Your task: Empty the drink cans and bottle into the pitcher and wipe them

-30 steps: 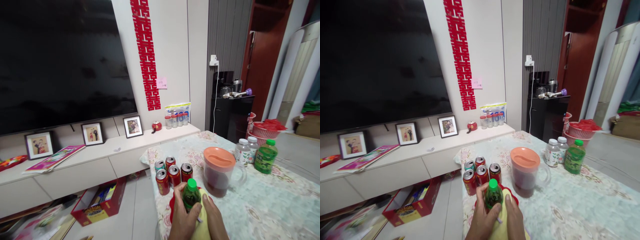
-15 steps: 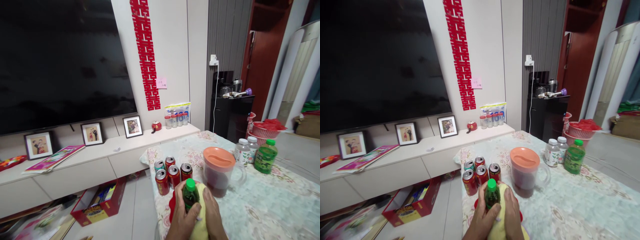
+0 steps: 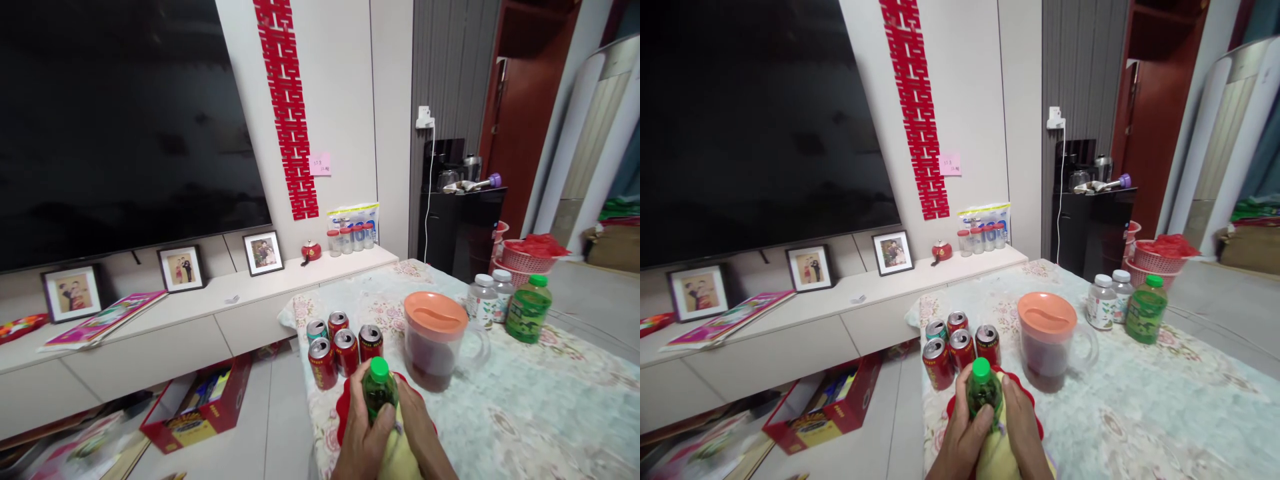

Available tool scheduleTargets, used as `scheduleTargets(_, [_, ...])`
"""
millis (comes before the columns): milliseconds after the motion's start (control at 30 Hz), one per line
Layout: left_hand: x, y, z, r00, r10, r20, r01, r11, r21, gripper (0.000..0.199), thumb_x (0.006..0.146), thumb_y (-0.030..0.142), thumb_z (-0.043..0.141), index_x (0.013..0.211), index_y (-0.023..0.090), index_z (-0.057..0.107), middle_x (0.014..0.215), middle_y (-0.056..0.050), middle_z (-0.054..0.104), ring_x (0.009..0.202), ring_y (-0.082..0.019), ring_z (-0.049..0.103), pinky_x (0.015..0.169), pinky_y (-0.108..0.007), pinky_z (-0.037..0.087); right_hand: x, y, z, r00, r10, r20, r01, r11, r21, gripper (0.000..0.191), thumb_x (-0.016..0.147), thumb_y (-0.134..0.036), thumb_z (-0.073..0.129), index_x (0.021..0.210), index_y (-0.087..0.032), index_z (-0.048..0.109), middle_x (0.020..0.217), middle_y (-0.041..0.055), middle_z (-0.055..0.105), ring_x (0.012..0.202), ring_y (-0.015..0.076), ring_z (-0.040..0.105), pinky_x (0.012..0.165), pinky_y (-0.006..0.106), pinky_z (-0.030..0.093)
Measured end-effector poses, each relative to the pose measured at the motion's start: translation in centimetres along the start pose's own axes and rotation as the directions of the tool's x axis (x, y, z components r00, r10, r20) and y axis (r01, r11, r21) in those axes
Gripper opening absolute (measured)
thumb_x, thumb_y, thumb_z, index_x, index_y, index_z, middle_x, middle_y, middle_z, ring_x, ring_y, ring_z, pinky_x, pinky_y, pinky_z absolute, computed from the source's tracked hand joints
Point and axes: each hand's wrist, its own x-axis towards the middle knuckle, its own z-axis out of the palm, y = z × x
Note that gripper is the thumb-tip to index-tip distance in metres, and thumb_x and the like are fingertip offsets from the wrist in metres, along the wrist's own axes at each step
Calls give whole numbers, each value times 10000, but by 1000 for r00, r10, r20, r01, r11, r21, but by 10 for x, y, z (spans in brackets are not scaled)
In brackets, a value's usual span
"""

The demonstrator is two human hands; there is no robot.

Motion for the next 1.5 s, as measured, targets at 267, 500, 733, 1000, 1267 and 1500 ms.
scheduleTargets(267, [2,0,-3,1000,-13,25,12,998,58,727,897,458,550,1521,205,275,1575,-134,429,1477,-308,380,1242,-481,279,-30,-26,4,976,118,-183,-101,990,98,718,769,-791,552,1088,-174,733,1197,122,745,1157,322,652,981,391,534])
scheduleTargets(500, [0,-1,-1,1000,13,-3,-13,1000,13,724,927,514,548,1535,217,291,1624,-144,373,1488,-288,387,1255,-462,284,-40,-74,4,869,-487,-82,458,857,-237,388,1007,-439,440,1213,-221,687,1250,96,700,1164,253,635,1005,391,514])
scheduleTargets(733, [4,-7,-1,997,-42,-67,42,999,-2,791,909,624,531,1514,157,327,1608,-202,388,1502,-298,378,1263,-458,278,-25,-107,7,459,-864,206,803,304,-513,260,993,-180,494,1204,-165,645,1145,133,648,1065,230,593,905,367,529])
scheduleTargets(1000, [7,-14,2,991,-91,-94,95,995,43,844,875,625,547,1528,141,319,1633,-196,344,1538,-292,305,1278,-447,229,-21,-142,10,727,-534,431,656,357,-665,186,963,-144,531,870,-208,679,944,72,694,926,271,581,839,447,486])
scheduleTargets(1267, [5,-16,5,989,-71,-133,77,996,42,912,829,621,605,1531,108,330,1613,-212,376,1551,-338,251,1271,-442,231,-5,-183,26,819,-280,500,571,482,-664,244,824,-38,542,688,-173,692,828,150,709,937,302,605,817,424,406])
scheduleTargets(1500, [-3,2,3,996,-5,-88,6,1000,9,772,872,545,619,1515,195,377,1551,-179,481,1522,-331,328,1257,-467,263,32,-179,15,784,-187,592,474,797,-375,290,825,-219,579,538,-197,608,546,-12,589,543,127,474,592,269,364])
